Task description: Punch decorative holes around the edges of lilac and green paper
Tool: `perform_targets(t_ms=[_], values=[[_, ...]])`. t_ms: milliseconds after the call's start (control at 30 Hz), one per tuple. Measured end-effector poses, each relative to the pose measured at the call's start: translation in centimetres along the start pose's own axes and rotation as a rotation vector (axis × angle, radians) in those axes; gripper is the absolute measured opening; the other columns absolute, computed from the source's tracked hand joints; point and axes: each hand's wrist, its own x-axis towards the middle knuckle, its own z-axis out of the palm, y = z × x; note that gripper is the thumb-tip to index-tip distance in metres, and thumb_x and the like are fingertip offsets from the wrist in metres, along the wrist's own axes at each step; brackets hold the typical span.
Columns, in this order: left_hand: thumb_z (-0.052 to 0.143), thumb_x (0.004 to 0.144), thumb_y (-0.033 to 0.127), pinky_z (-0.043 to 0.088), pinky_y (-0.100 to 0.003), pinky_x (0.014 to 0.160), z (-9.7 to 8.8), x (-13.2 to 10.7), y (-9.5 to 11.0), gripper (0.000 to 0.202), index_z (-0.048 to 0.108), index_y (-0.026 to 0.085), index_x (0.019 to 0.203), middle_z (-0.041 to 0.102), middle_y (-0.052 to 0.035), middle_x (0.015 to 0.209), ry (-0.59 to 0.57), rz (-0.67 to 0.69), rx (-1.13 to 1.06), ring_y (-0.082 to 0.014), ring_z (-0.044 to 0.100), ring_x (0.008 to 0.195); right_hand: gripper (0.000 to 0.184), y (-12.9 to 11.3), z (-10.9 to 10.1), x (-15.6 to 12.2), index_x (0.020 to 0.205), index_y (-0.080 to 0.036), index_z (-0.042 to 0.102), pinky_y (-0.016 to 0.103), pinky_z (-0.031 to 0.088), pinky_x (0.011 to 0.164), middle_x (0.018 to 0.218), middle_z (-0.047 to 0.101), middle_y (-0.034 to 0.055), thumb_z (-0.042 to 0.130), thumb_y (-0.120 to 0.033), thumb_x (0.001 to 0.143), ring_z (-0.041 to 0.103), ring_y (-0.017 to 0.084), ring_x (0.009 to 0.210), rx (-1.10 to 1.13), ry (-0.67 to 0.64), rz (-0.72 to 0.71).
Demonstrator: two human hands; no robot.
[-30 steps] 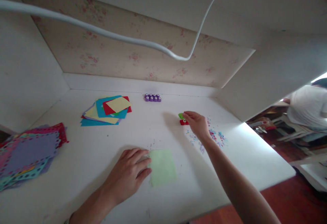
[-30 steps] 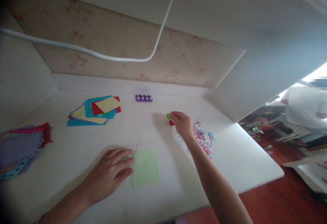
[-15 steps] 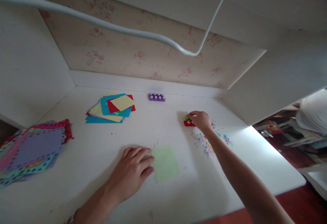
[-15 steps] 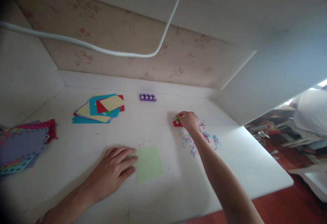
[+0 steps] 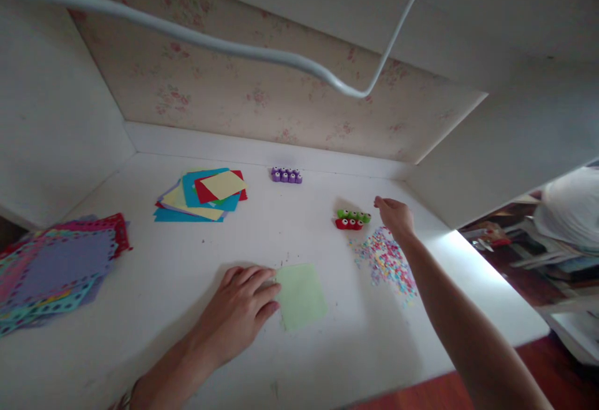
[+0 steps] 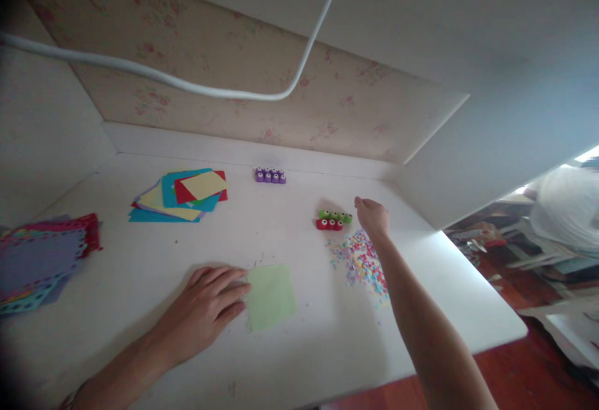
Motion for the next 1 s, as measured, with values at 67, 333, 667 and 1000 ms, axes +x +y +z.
perform_targets(t_ms=[67, 333, 667, 1000], values=[[0.060, 0.093, 0.030, 0.039, -0.047, 0.098, 0.1, 0.0, 0.0, 0.023, 0.066, 0.033, 0.115, 0.065, 0.0002, 0.127, -0.004, 0.002, 0.008, -0.0251, 0.055, 0.117, 0.049, 0.4, -0.1, -0.3, 0.089, -0.017, 0.077, 0.031, 0.044, 0.060, 0.077, 0.075, 0.0100, 0.041, -0.049, 0.088, 0.067, 0.024, 0.068, 0.012, -0.009, -0.012], [0.055, 0.095, 0.031, 0.039, -0.046, 0.098, 0.7, 0.4, -0.1, 0.026, 0.064, 0.032, 0.120, 0.062, -0.0017, 0.134, 0.007, -0.013, 0.058, -0.0245, 0.055, 0.120, 0.033, -7.5, 4.1, -2.6, 0.106, -0.024, 0.073, 0.029, 0.051, 0.080, 0.102, 0.075, 0.0046, 0.049, -0.039, 0.091, 0.069, 0.019, 0.087, 0.113, -0.178, -0.379], [0.048, 0.098, 0.029, 0.043, -0.045, 0.097, 0.1, 0.2, -1.6, 0.024, 0.066, 0.030, 0.115, 0.064, -0.0046, 0.125, 0.084, -0.089, 0.064, -0.0235, 0.059, 0.113, 0.041, -18.2, 11.6, 0.9, 0.133, -0.015, 0.057, 0.034, 0.037, 0.109, 0.140, 0.054, 0.0127, 0.049, -0.024, 0.093, 0.050, 0.024, 0.129, 0.072, -0.278, -0.507], [0.048, 0.096, 0.021, 0.047, -0.041, 0.088, -0.4, 0.5, -1.9, 0.021, 0.068, 0.024, 0.101, 0.068, -0.0040, 0.102, 0.165, -0.174, 0.016, -0.0210, 0.062, 0.096, 0.049, -17.1, 11.8, 0.3, 0.134, -0.020, 0.051, 0.036, 0.048, 0.091, 0.140, 0.051, 0.0149, 0.052, -0.045, 0.093, 0.062, 0.028, 0.111, -0.006, -0.241, -0.429]])
